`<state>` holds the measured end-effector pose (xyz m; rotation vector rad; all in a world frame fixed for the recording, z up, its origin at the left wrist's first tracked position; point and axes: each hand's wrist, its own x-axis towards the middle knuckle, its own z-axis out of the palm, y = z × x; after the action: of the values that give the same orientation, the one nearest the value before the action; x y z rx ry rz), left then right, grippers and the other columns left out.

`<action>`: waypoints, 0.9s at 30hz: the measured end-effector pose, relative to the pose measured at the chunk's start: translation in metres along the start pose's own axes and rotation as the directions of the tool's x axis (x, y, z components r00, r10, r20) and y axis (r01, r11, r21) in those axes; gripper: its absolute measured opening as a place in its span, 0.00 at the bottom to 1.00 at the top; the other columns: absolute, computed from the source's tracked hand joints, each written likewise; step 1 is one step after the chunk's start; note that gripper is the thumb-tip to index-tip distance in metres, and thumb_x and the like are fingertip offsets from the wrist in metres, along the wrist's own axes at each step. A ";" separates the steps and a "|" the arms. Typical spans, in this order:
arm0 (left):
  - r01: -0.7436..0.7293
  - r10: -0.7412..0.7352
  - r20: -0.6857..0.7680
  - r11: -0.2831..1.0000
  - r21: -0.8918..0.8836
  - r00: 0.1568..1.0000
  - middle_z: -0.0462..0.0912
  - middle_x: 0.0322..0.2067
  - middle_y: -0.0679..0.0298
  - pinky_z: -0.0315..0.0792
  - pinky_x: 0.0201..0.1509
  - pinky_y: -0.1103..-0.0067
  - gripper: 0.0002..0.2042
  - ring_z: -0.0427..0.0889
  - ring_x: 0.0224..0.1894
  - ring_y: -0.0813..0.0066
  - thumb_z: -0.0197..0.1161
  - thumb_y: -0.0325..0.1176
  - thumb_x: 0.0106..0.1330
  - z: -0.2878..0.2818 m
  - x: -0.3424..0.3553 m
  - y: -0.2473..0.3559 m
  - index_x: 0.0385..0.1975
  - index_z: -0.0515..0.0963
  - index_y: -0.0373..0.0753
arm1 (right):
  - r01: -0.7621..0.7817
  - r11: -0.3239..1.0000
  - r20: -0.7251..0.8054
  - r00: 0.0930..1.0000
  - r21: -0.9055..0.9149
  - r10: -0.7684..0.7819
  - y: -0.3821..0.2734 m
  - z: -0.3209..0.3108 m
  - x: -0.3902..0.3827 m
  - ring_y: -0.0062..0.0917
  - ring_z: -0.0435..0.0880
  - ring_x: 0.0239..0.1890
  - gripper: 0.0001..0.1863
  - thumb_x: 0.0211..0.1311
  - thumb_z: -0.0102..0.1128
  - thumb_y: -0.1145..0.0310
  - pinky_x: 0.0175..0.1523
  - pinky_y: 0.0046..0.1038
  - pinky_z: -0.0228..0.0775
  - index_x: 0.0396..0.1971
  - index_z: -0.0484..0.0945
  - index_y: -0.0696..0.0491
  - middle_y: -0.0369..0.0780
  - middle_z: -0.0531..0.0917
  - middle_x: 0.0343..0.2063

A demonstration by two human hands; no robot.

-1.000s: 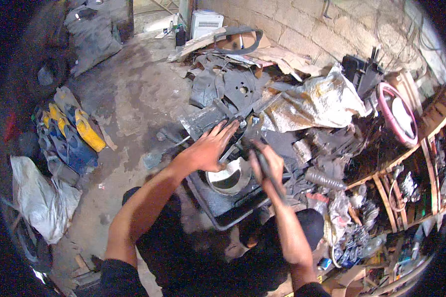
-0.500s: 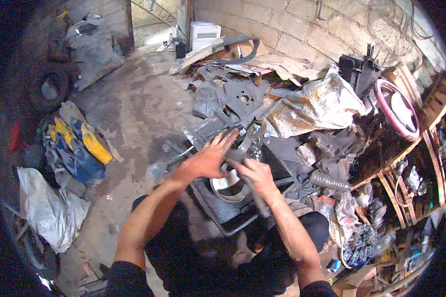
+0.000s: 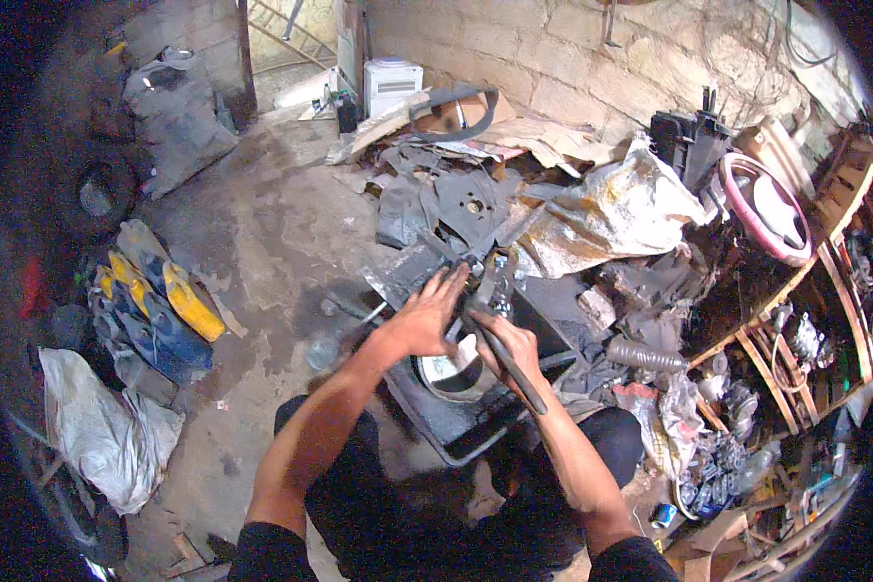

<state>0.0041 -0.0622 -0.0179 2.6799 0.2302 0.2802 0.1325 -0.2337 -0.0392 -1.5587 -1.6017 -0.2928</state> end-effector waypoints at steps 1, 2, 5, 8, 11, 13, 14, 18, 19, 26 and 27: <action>0.005 -0.005 0.009 1.000 -0.025 1.000 0.38 0.77 0.56 0.52 0.72 0.46 0.66 0.41 0.76 0.45 0.79 0.42 0.39 0.001 0.006 0.008 0.75 0.35 0.41 | -0.033 0.999 -0.016 0.999 -0.030 0.032 0.006 -0.005 -0.010 0.41 0.87 0.34 0.19 0.54 0.65 0.76 0.38 0.33 0.79 0.49 0.80 0.55 0.46 0.84 0.34; -0.019 0.019 -0.002 0.999 -0.034 1.000 0.38 0.77 0.56 0.51 0.73 0.46 0.66 0.40 0.77 0.45 0.79 0.43 0.39 0.004 0.001 0.005 0.75 0.35 0.41 | -0.059 0.997 0.064 0.996 -0.052 0.063 0.008 -0.007 -0.018 0.41 0.87 0.34 0.19 0.54 0.64 0.76 0.37 0.33 0.79 0.49 0.79 0.55 0.46 0.84 0.35; -0.110 0.107 -0.079 0.993 -0.040 0.991 0.37 0.77 0.56 0.47 0.73 0.43 0.65 0.38 0.77 0.43 0.79 0.44 0.39 -0.003 -0.001 -0.007 0.76 0.36 0.42 | -0.055 0.993 0.132 0.989 -0.109 0.070 0.005 -0.014 -0.012 0.42 0.87 0.34 0.19 0.57 0.62 0.75 0.35 0.34 0.79 0.50 0.78 0.57 0.46 0.84 0.34; 0.025 -0.006 -0.144 0.991 0.134 0.990 0.30 0.76 0.51 0.45 0.71 0.39 0.66 0.37 0.75 0.36 0.79 0.46 0.37 0.002 -0.002 0.002 0.76 0.38 0.45 | 0.029 0.995 -0.053 0.998 -0.093 -0.035 -0.021 -0.015 0.008 0.37 0.86 0.31 0.20 0.55 0.63 0.79 0.35 0.32 0.79 0.50 0.78 0.58 0.45 0.84 0.34; -0.027 0.029 -0.063 0.999 0.043 0.998 0.31 0.75 0.46 0.48 0.73 0.44 0.66 0.40 0.75 0.35 0.80 0.45 0.35 -0.002 0.006 -0.005 0.76 0.40 0.45 | 0.095 0.990 0.129 0.988 -0.106 -0.081 -0.014 -0.011 0.022 0.37 0.85 0.32 0.25 0.51 0.67 0.74 0.35 0.35 0.78 0.53 0.78 0.52 0.44 0.83 0.34; -0.097 0.096 -0.099 0.995 0.000 0.990 0.36 0.74 0.44 0.50 0.73 0.48 0.66 0.44 0.73 0.33 0.81 0.44 0.35 0.000 0.006 -0.010 0.75 0.40 0.41 | 0.142 0.973 0.197 0.975 -0.182 -0.106 0.023 -0.003 -0.002 0.39 0.85 0.34 0.26 0.52 0.65 0.69 0.36 0.38 0.77 0.55 0.77 0.48 0.42 0.82 0.37; -0.082 0.083 -0.088 0.997 0.007 0.993 0.37 0.74 0.44 0.51 0.73 0.49 0.67 0.44 0.73 0.33 0.81 0.44 0.35 0.001 0.005 -0.008 0.75 0.40 0.40 | 0.187 0.964 0.169 0.973 -0.191 -0.156 0.040 -0.003 -0.022 0.39 0.85 0.35 0.26 0.53 0.64 0.67 0.36 0.39 0.77 0.56 0.76 0.47 0.42 0.81 0.39; -0.073 0.076 -0.089 0.996 0.046 0.993 0.39 0.73 0.42 0.51 0.74 0.51 0.67 0.44 0.73 0.33 0.81 0.43 0.34 0.003 0.005 -0.006 0.75 0.39 0.39 | 0.011 0.955 0.419 0.900 -0.295 0.119 0.028 -0.018 -0.036 0.38 0.86 0.41 0.26 0.54 0.59 0.68 0.40 0.38 0.80 0.56 0.72 0.49 0.43 0.81 0.47; -0.066 0.069 -0.065 0.997 0.043 0.995 0.39 0.73 0.41 0.50 0.75 0.52 0.66 0.44 0.73 0.33 0.80 0.42 0.36 -0.001 0.005 -0.001 0.75 0.39 0.38 | 0.098 0.962 0.381 0.925 -0.255 0.007 0.013 -0.022 -0.022 0.37 0.85 0.39 0.26 0.54 0.58 0.68 0.39 0.38 0.79 0.56 0.72 0.49 0.42 0.80 0.45; -0.147 0.146 -0.137 0.989 0.005 0.980 0.43 0.72 0.39 0.52 0.73 0.52 0.63 0.47 0.72 0.33 0.81 0.41 0.36 0.002 0.007 -0.006 0.73 0.44 0.34 | 0.339 0.914 0.385 0.892 -0.221 -0.238 0.025 -0.024 0.017 0.33 0.84 0.40 0.21 0.51 0.60 0.64 0.35 0.35 0.80 0.48 0.70 0.47 0.38 0.76 0.38; -0.143 0.145 -0.129 0.989 0.027 0.981 0.44 0.71 0.38 0.51 0.74 0.53 0.62 0.47 0.71 0.31 0.80 0.39 0.37 -0.001 0.010 0.002 0.72 0.44 0.32 | 0.305 0.910 0.431 0.887 -0.281 -0.164 0.035 -0.033 -0.001 0.33 0.84 0.40 0.22 0.52 0.59 0.64 0.35 0.35 0.80 0.49 0.71 0.47 0.38 0.76 0.37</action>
<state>0.0140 -0.0611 -0.0145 2.7024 0.0776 0.5015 0.1766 -0.2502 -0.0337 -1.7635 -2.1657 -0.4260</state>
